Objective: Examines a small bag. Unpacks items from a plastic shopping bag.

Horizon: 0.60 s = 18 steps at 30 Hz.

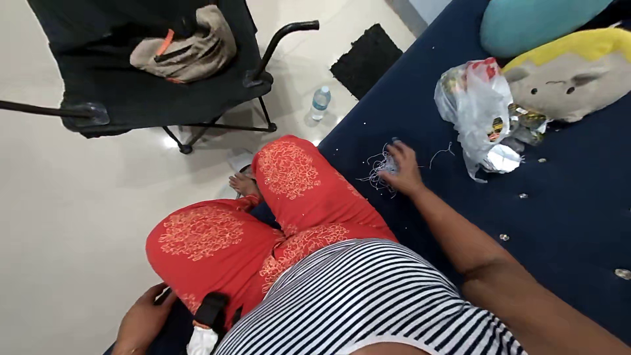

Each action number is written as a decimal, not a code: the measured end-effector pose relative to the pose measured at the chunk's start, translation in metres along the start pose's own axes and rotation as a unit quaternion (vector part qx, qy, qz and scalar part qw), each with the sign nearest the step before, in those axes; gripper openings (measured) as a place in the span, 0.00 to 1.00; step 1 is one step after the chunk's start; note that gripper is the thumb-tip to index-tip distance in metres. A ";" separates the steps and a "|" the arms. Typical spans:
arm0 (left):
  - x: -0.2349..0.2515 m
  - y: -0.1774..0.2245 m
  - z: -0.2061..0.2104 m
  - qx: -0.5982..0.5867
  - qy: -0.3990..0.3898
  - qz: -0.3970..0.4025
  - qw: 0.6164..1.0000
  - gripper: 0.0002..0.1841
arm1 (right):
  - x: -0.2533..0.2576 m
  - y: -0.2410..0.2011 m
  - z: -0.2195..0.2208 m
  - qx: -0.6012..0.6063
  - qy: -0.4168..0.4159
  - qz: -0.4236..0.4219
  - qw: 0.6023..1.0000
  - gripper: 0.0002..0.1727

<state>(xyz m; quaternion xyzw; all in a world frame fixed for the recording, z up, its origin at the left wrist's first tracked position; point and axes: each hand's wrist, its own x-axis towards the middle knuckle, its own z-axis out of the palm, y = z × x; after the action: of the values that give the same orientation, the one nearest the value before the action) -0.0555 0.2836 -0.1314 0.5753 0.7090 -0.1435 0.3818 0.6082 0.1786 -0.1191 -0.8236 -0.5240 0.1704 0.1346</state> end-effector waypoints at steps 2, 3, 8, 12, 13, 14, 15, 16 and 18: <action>0.008 -0.011 0.005 0.008 0.003 0.013 1.000 0.25 | -0.015 -0.014 0.018 -0.059 -0.019 -0.056 0.996 0.51; 0.016 -0.022 0.009 0.013 0.011 0.023 1.000 0.25 | -0.023 -0.016 0.026 -0.075 -0.029 -0.071 0.994 0.44; 0.029 -0.031 0.008 0.044 0.004 0.022 0.999 0.22 | -0.043 0.004 0.037 -0.051 0.015 -0.114 0.992 0.10; 0.026 -0.030 0.005 0.033 0.005 0.005 0.999 0.23 | -0.049 0.033 0.000 0.027 0.093 -0.050 0.994 0.11; 0.022 -0.022 0.004 0.032 0.003 -0.006 0.999 0.23 | -0.052 0.042 -0.014 0.038 0.105 -0.029 0.993 0.11; 0.015 -0.009 0.002 0.030 -0.002 -0.024 0.999 0.24 | -0.056 0.052 -0.028 0.044 0.108 -0.015 0.993 0.11; 0.009 0.003 0.001 0.029 -0.007 -0.042 0.999 0.25 | -0.060 0.062 -0.041 0.052 0.104 -0.002 0.993 0.12; 0.005 0.010 -0.001 0.030 -0.016 -0.051 0.998 0.27 | -0.066 0.073 -0.051 0.067 0.092 0.018 0.993 0.16; -0.003 0.010 -0.003 0.031 -0.017 -0.001 0.999 0.28 | -0.074 0.092 -0.062 0.122 0.063 0.091 0.986 0.27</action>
<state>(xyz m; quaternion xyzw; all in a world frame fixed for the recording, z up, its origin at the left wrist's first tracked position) -0.0471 0.2867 -0.1247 0.5835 0.6983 -0.1754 0.3757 0.6804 0.0706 -0.0893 -0.8544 -0.4125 0.1919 0.2509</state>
